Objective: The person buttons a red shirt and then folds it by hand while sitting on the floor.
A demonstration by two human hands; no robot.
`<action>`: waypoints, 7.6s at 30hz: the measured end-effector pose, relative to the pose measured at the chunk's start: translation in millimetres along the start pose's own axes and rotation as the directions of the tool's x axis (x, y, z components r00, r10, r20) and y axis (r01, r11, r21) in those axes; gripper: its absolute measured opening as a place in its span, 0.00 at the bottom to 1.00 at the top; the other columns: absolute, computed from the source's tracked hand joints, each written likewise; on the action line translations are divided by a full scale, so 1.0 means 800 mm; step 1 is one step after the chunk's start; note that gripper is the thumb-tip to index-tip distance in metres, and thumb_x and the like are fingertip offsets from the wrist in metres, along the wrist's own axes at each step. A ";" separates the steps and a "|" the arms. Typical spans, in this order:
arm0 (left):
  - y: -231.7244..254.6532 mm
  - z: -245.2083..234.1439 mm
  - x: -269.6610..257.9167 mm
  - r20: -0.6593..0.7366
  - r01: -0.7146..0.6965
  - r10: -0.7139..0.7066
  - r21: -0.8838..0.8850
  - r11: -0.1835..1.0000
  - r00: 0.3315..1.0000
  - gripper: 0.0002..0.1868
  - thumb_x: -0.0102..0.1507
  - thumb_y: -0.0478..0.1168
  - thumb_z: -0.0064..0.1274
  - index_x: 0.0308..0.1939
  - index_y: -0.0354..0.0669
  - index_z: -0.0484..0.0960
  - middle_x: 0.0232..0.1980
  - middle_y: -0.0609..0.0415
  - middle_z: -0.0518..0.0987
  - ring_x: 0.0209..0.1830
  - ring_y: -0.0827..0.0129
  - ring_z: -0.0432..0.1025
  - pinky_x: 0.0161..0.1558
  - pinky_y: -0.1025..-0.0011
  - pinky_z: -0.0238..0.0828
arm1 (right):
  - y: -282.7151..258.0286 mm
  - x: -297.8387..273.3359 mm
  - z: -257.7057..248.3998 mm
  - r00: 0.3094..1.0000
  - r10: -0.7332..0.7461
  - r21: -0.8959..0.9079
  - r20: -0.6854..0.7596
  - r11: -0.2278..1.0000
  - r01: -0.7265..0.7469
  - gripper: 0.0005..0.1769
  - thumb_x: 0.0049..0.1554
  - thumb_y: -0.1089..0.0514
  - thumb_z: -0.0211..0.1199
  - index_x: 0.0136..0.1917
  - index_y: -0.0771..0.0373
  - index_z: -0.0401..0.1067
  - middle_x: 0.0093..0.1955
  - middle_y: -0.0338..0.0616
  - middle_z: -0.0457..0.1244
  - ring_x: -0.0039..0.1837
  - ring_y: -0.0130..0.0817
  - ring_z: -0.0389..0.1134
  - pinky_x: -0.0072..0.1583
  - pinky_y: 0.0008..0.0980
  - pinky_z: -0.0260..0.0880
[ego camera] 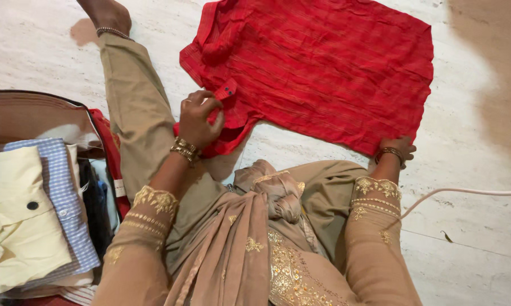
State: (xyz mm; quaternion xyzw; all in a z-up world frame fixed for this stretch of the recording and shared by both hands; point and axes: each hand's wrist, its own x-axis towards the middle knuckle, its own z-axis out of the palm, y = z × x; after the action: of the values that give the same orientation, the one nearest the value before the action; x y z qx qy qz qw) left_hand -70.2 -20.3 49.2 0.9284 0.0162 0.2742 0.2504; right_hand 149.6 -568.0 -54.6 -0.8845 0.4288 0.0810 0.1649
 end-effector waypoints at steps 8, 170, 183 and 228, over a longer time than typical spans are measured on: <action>-0.067 0.109 -0.041 0.645 0.093 -0.372 0.423 0.901 0.667 0.26 0.57 0.46 0.59 0.59 0.47 0.81 0.58 0.40 0.79 0.57 0.49 0.75 0.51 0.53 0.76 | 0.038 0.008 0.008 0.959 -0.257 0.121 -0.122 0.955 0.272 0.17 0.56 0.62 0.59 0.59 0.51 0.73 0.61 0.51 0.67 0.62 0.51 0.70 0.64 0.47 0.71; 0.040 0.249 0.052 0.591 -0.110 -0.093 0.298 0.948 0.802 0.46 0.66 0.69 0.35 0.81 0.50 0.47 0.85 0.59 0.43 0.85 0.61 0.32 0.77 0.44 0.18 | 0.020 -0.059 0.045 0.314 -0.949 -0.176 0.008 0.307 0.935 0.44 0.66 0.36 0.49 0.83 0.67 0.48 0.86 0.55 0.44 0.86 0.49 0.41 0.81 0.57 0.28; -0.048 0.232 0.038 0.361 0.152 -0.316 0.416 0.896 0.877 0.45 0.69 0.67 0.34 0.83 0.48 0.48 0.86 0.53 0.44 0.85 0.57 0.35 0.78 0.46 0.19 | 0.027 -0.015 0.032 0.681 -0.727 -0.210 -0.082 0.681 0.702 0.49 0.65 0.28 0.40 0.84 0.64 0.42 0.87 0.50 0.38 0.87 0.44 0.35 0.80 0.59 0.26; -0.063 0.167 -0.069 0.327 0.112 -0.315 0.513 0.851 0.891 0.30 0.62 0.52 0.53 0.67 0.51 0.73 0.74 0.45 0.66 0.74 0.47 0.58 0.70 0.35 0.48 | -0.119 -0.171 0.128 0.441 -0.845 0.052 0.303 0.476 0.878 0.25 0.56 0.37 0.67 0.50 0.61 0.81 0.61 0.59 0.67 0.66 0.55 0.65 0.66 0.47 0.64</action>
State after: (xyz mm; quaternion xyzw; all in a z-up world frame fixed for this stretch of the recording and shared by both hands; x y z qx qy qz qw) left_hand -42.6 -46.5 -98.6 0.9891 0.1376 0.0360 0.0395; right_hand 139.7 -375.7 -89.9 -0.9647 -0.1151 0.1373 0.1931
